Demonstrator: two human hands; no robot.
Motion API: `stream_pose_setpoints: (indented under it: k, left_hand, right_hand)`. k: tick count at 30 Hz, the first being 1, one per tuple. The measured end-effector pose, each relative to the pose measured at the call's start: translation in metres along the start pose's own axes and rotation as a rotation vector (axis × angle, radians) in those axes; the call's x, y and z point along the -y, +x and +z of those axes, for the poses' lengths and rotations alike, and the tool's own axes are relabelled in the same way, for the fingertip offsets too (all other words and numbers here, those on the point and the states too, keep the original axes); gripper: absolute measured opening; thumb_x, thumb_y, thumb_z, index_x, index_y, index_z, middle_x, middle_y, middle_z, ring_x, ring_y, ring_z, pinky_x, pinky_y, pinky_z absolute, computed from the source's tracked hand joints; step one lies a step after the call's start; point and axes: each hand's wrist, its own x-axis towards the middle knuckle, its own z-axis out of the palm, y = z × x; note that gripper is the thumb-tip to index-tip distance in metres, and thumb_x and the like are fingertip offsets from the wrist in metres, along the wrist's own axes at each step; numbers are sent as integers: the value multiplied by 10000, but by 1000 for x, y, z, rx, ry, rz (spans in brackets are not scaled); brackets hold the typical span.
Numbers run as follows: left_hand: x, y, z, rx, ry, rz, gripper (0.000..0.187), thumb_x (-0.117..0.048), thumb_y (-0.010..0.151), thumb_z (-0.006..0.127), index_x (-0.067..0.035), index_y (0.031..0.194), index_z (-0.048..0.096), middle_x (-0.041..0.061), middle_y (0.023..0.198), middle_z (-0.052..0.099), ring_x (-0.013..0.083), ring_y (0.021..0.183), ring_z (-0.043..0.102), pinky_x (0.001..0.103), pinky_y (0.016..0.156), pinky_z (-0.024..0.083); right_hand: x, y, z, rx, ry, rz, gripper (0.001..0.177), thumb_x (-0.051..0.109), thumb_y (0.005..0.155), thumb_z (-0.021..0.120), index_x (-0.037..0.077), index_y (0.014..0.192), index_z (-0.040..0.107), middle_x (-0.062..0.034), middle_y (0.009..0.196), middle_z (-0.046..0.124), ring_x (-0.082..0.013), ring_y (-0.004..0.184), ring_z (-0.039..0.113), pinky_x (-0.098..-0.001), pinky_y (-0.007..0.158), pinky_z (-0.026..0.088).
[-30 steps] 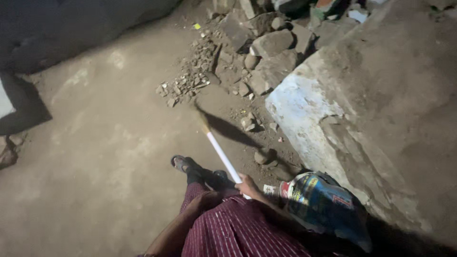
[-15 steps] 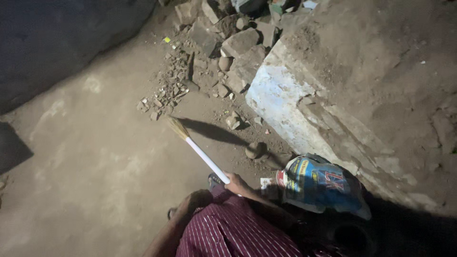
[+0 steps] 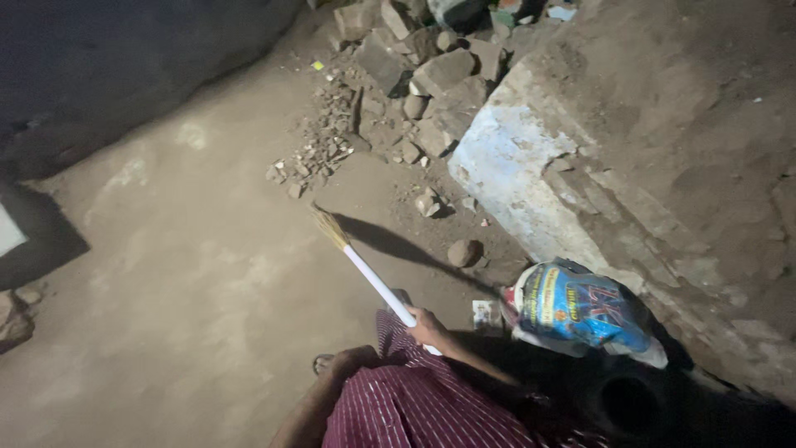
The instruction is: The person sweeps dirt and debris across a concrete floor using a long-handled broom.
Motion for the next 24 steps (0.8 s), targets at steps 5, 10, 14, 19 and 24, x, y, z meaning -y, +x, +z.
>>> stream_pose_setpoints:
  k: [5, 10, 14, 19, 24]
  left_hand:
    - [-31, -38, -5, -142, 24, 74, 187, -245, 935, 620, -115, 1008, 731, 148, 973, 736, 337, 872, 722, 447, 748, 571]
    - [-41, -77, -12, -228, 344, 59, 191, -242, 941, 610, -120, 1023, 733, 143, 993, 743, 331, 888, 728, 443, 787, 575]
    - [-26, -84, -2, -347, -20, 23, 198, -262, 879, 676, -107, 952, 773, 169, 912, 746, 360, 813, 719, 474, 692, 575]
    - [-4, -89, 12, -285, -67, -67, 228, -263, 924, 626, -81, 955, 761, 181, 912, 737, 365, 809, 715, 486, 668, 556]
    - [-5, -82, 9, -240, 240, 83, 288, -263, 994, 564, -43, 971, 748, 191, 931, 739, 373, 826, 716, 481, 660, 539]
  right_hand:
    - [6, -11, 26, 30, -41, 112, 756, -38, 802, 709, 158, 1502, 501, -93, 849, 737, -170, 490, 620, -353, 437, 532]
    - [14, -14, 51, 4, -109, -62, 699, -46, 781, 727, 102, 1440, 548, -100, 892, 746, -160, 522, 668, -333, 458, 554]
    - [21, -15, 64, 49, -104, -60, 598, -54, 788, 708, 72, 1370, 643, -151, 827, 740, -170, 521, 658, -343, 456, 540]
    - [25, -19, 75, 11, -75, -61, 664, -53, 760, 744, 100, 1385, 582, -124, 814, 716, -190, 497, 636, -359, 441, 520]
    - [25, -24, 78, 7, -141, 20, 707, -47, 775, 711, 146, 1440, 565, -171, 880, 738, -246, 620, 682, -394, 560, 552]
